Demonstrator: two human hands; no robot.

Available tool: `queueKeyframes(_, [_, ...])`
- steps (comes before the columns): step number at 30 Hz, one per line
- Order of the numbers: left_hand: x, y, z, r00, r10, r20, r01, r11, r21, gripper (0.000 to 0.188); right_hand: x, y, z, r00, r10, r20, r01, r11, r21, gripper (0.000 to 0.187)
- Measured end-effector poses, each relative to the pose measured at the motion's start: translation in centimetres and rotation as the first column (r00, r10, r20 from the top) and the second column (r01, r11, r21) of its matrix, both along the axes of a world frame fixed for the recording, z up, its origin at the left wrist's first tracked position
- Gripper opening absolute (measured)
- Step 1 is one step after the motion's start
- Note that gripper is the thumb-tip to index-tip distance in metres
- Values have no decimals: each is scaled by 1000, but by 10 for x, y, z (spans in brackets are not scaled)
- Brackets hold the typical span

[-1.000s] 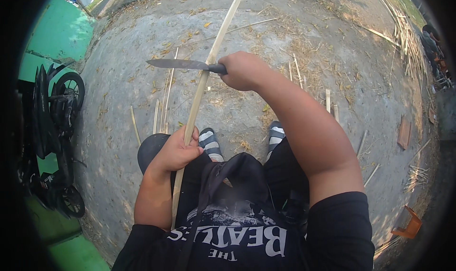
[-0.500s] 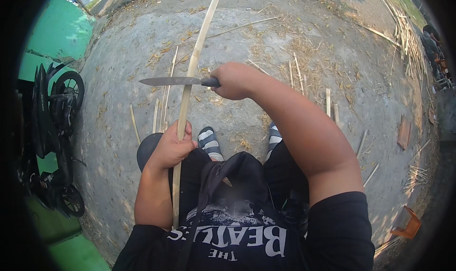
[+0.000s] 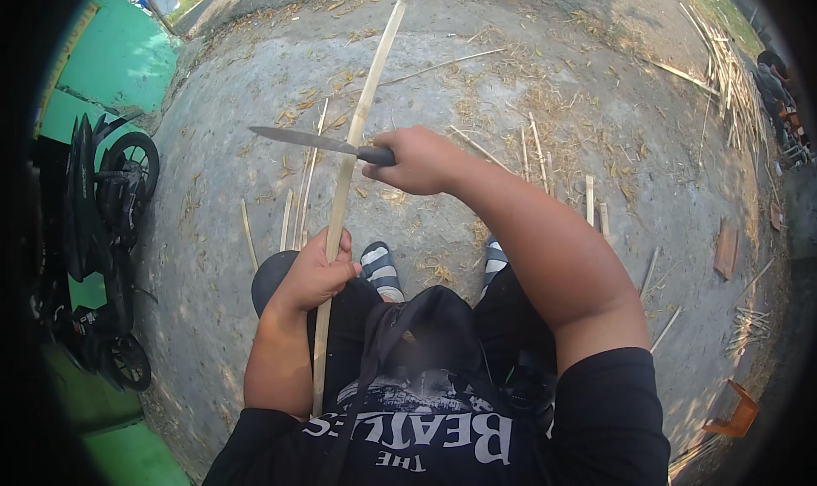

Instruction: The person shaves a bamboo strip with a knife, repeatedly drawing the blade along the length of the wood while holding it in their other hand.

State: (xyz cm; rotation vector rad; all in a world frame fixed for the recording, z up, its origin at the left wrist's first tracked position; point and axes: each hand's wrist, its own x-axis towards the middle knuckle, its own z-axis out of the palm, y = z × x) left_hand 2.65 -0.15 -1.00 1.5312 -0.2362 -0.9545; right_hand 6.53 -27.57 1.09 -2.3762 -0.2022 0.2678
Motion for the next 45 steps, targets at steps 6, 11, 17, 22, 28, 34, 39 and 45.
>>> queueKeyframes(6, [-11,-6,12,998,-24,60,22,999,26,32,-1,13,0,969,-228,-100,249,885,394,64])
queueKeyframes(11, [-32,-12,23,955,-94,282,52,987,154,30,-7,17,-12,961,-159,-227,271,713,647,55])
queueKeyframes(17, [-76,14,62,453,-151,878,-216,937,273,70,-20,5,4,952,-180,-245,304,589,748,45])
queueKeyframes(22, [-142,117,54,617,-67,784,-337,878,341,45,-17,-5,6,951,-231,-205,302,554,776,45])
queueKeyframes(28, [-224,172,49,922,-88,377,-198,730,654,49,-12,-9,0,943,-272,-193,313,521,794,47])
queueKeyframes(34, [-256,201,14,978,-22,208,-129,719,683,40,-13,-7,0,941,-296,-165,304,523,797,48])
queueKeyframes(39, [-259,197,8,957,-31,288,-195,667,719,38,-16,-13,1,931,-326,-166,321,509,798,48])
queueKeyframes(45, [-247,190,20,970,40,240,-184,765,617,37,-17,-24,4,931,-319,-174,312,455,834,45])
